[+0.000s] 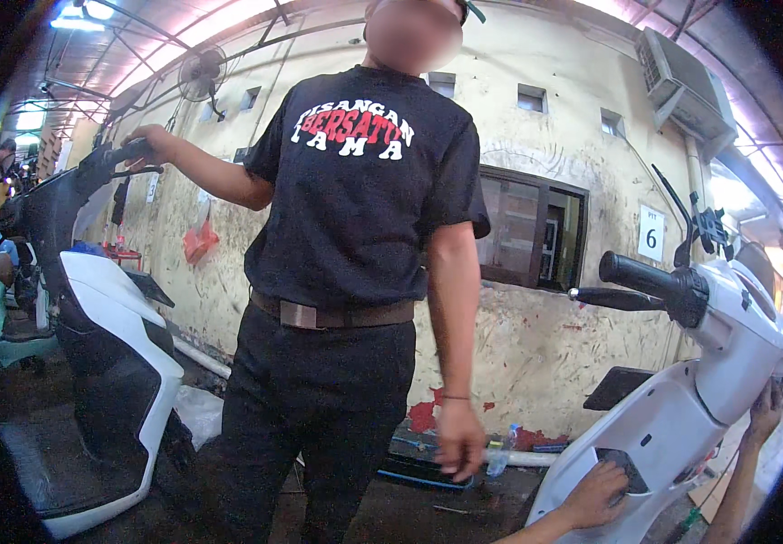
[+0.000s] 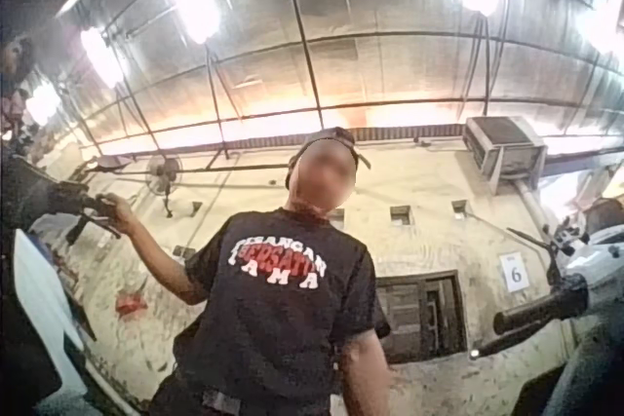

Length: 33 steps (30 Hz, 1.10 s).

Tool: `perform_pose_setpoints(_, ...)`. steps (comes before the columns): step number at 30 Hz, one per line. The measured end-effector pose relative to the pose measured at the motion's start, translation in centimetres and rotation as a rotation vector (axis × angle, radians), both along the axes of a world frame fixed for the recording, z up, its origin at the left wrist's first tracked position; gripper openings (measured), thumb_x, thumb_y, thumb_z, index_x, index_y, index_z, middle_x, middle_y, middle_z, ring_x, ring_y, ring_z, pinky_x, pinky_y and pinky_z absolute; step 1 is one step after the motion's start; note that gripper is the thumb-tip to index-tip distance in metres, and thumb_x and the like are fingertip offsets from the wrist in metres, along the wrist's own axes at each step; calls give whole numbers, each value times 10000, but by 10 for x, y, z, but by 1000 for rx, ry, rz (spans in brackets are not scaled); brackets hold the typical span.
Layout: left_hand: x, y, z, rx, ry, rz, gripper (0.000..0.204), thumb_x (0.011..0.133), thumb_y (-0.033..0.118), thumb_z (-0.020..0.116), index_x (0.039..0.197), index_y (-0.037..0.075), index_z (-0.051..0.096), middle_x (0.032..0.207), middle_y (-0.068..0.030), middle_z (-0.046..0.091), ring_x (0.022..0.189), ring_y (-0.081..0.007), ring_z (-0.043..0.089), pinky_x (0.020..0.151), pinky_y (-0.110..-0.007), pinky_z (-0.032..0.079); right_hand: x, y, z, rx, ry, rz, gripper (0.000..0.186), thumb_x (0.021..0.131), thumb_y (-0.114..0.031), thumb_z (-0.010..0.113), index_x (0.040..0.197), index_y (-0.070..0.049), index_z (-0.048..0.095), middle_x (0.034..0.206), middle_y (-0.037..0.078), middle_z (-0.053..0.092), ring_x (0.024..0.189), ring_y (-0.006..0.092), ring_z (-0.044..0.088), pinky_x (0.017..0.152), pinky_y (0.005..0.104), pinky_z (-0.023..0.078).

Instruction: The person unscrews and removes a plastic panel from the front of a white scooter using a screwdriver and then works on the internal components by hand.

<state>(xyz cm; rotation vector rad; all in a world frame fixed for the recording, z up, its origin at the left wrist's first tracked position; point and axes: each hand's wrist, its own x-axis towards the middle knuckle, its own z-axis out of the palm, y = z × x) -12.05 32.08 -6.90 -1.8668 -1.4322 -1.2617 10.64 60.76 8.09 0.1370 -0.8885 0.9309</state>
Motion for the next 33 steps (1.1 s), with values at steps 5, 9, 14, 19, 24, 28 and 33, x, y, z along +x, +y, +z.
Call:
perform_pose_setpoints(5, 28, 22, -8, 290, -1, -59, 234, 749, 158, 636, 925, 20, 568, 1028, -161, 559, 1071, -354, 500, 966, -485, 375, 69, 64, 8, -114, -148, -336, 572, 782, 29, 706, 1270, -7, 411, 1053, 135, 586, 907, 245, 585, 749, 389, 553)
perform_pose_setpoints(9, 29, 17, -1, 139, -16, -85, 228, 753, 156, 635, 924, 22, 567, 1035, -162, 560, 1088, -357, 492, 977, -479, 369, 70, 42, 10, -155, -215, -360, 557, 767, 59, 705, 1247, -7, 430, 1010, 136, 598, 861, 238, 593, 701, 369, 555)
perform_pose_setpoints(14, 26, 7, 6, -11, -43, -129, 217, 744, 145, 640, 900, 22, 555, 1022, -158, 549, 1078, -353, 480, 943, -467, 379, 76, 106, 5, -74, -218, -375, 574, 736, 109, 698, 1229, -24, 437, 1025, 138, 590, 846, 238, 595, 664, 355, 558)
perform_pose_setpoints(19, 25, 16, -1, 51, -10, -93, 223, 758, 155, 637, 920, 23, 560, 1053, -162, 549, 1091, -364, 474, 969, -483, 370, 75, 85, 6, -137, -209, -266, 479, 773, 26, 695, 1192, -15, 466, 1024, 125, 592, 824, 228, 599, 648, 342, 557)
perform_pose_setpoints(24, 30, 20, -4, 190, -2, -70, 223, 768, 162, 635, 925, 23, 558, 1050, -168, 552, 1093, -379, 471, 976, -498, 367, 89, 104, -2, 167, -55, 180, 587, 740, -13, 725, 1247, -20, 430, 1043, 125, 593, 790, 229, 611, 695, 352, 559)
perform_pose_setpoints(28, 28, 15, 1, 69, 7, -106, 240, 748, 178, 664, 892, 24, 549, 1012, -162, 554, 1030, -381, 509, 953, -478, 387, 82, 99, -7, -44, -153, -234, 694, 685, 36, 737, 1290, -17, 400, 1063, 126, 588, 795, 233, 613, 719, 363, 562)
perform_pose_setpoints(33, 19, 8, 2, 214, 35, -107, 181, 740, 140, 628, 851, 20, 551, 915, -151, 531, 970, -344, 492, 853, -444, 405, 55, 97, -7, 95, -132, -418, 758, 647, 72, 740, 1311, -12, 385, 1089, 130, 578, 822, 240, 611, 737, 380, 563)
